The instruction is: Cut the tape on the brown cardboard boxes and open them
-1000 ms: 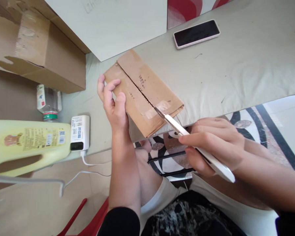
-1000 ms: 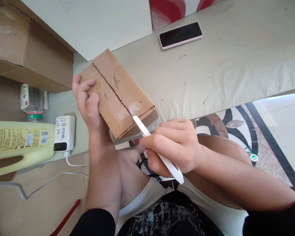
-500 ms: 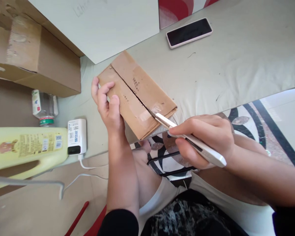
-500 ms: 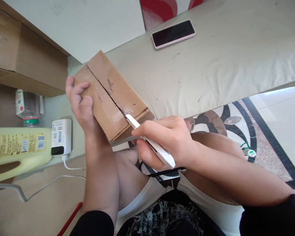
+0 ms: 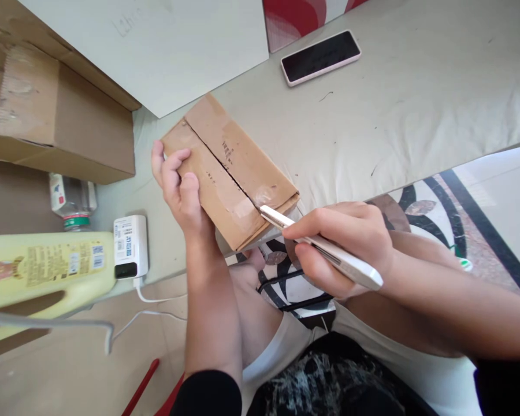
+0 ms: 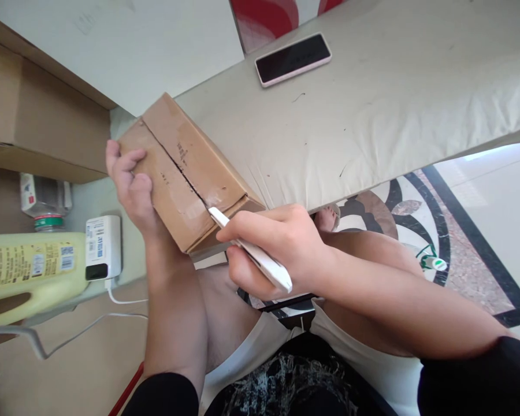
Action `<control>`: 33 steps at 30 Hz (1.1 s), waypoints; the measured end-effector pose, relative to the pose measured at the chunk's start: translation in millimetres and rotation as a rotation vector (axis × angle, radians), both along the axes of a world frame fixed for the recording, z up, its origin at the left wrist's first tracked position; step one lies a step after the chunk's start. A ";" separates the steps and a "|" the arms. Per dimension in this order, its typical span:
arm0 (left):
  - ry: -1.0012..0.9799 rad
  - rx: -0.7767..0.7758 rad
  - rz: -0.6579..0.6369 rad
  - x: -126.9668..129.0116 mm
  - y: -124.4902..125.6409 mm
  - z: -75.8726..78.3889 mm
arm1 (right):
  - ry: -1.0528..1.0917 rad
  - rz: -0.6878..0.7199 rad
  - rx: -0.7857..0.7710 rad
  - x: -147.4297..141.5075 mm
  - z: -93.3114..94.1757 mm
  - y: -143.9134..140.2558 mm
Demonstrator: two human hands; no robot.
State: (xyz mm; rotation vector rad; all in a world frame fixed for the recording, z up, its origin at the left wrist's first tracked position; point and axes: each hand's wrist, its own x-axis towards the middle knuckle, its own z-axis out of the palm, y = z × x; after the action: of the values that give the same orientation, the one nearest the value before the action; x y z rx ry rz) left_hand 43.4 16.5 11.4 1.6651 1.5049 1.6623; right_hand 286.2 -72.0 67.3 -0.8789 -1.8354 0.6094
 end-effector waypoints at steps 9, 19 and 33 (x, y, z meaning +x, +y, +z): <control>-0.032 0.006 -0.031 0.5 -0.9 0.4 | 0.157 -0.055 -0.030 27.3 14.8 -10.4; 0.001 0.008 -0.034 -0.4 -2.6 -2.3 | -0.291 -0.385 -0.302 33.4 -45.4 62.6; -0.027 0.008 -0.101 -13.6 -2.9 -5.9 | -0.552 -0.214 -0.325 15.1 -76.4 66.5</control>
State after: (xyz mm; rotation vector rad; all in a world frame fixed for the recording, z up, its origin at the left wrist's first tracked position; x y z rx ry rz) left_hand 29.8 13.6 5.4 1.6873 1.3798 1.6325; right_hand 301.2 -5.6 -9.1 -1.5613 -2.1142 0.5725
